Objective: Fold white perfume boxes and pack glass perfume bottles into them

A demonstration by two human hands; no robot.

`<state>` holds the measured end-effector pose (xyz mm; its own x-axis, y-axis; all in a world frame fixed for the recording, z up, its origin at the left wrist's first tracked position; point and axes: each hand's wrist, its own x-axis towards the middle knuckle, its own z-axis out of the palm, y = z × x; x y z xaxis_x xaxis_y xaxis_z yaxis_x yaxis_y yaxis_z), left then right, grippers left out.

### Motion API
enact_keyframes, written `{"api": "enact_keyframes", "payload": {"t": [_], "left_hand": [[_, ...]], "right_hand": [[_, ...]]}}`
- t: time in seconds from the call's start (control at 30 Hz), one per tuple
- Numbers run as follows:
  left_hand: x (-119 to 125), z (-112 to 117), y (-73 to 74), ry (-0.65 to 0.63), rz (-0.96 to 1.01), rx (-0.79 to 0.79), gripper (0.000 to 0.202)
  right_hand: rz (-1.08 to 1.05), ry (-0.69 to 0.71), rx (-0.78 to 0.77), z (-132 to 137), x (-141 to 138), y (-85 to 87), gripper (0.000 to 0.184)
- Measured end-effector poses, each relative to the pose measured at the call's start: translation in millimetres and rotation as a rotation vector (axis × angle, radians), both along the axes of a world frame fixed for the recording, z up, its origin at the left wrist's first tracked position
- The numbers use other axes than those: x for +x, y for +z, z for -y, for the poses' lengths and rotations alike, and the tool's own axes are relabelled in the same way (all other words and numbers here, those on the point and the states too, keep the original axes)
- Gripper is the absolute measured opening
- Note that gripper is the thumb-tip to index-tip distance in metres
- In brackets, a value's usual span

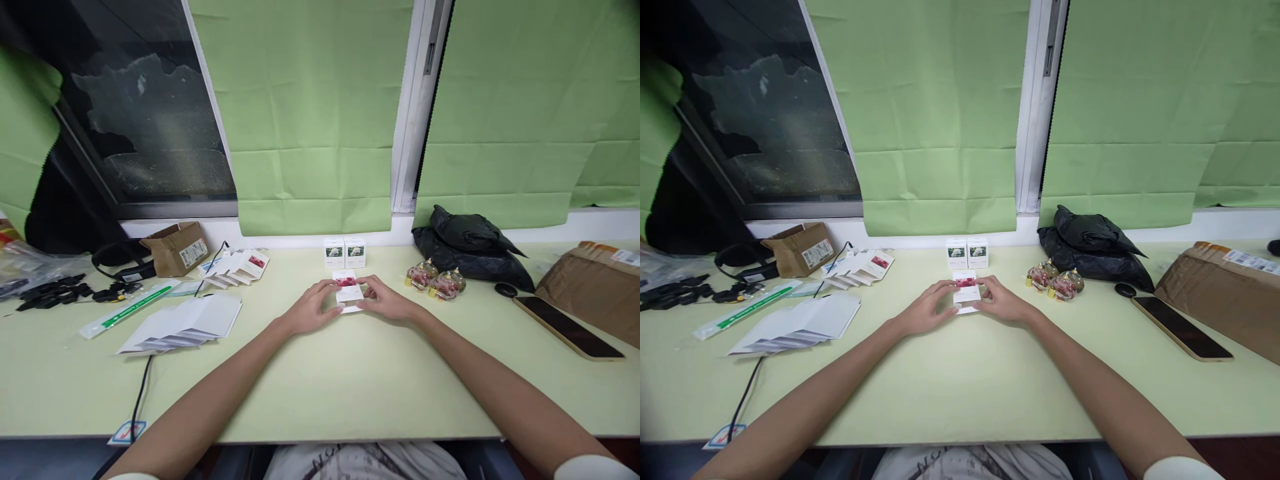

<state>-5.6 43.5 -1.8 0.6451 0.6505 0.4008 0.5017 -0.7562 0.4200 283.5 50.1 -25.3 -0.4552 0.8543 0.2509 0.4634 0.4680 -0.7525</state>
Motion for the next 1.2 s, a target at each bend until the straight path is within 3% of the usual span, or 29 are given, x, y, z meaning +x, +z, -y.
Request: {"api": "enact_keyframes", "payload": {"t": [0.4, 0.77, 1.2], "left_hand": [[3.4, -5.1, -7.1, 0.036, 0.013, 0.011, 0.042], [4.8, -8.9, -12.5, 0.070, 0.009, 0.058, 0.036], [10.5, -12.6, -19.9, 0.121, 0.057, -0.011, 0.035]], "right_hand": [[-0.048, -0.028, 0.031, 1.2, -6.7, -2.9, 0.048], [0.046, -0.046, 0.171, 0.2, -9.1, -3.7, 0.040], [0.049, -0.084, 0.242, -3.1, -15.2, -7.3, 0.035]]}}
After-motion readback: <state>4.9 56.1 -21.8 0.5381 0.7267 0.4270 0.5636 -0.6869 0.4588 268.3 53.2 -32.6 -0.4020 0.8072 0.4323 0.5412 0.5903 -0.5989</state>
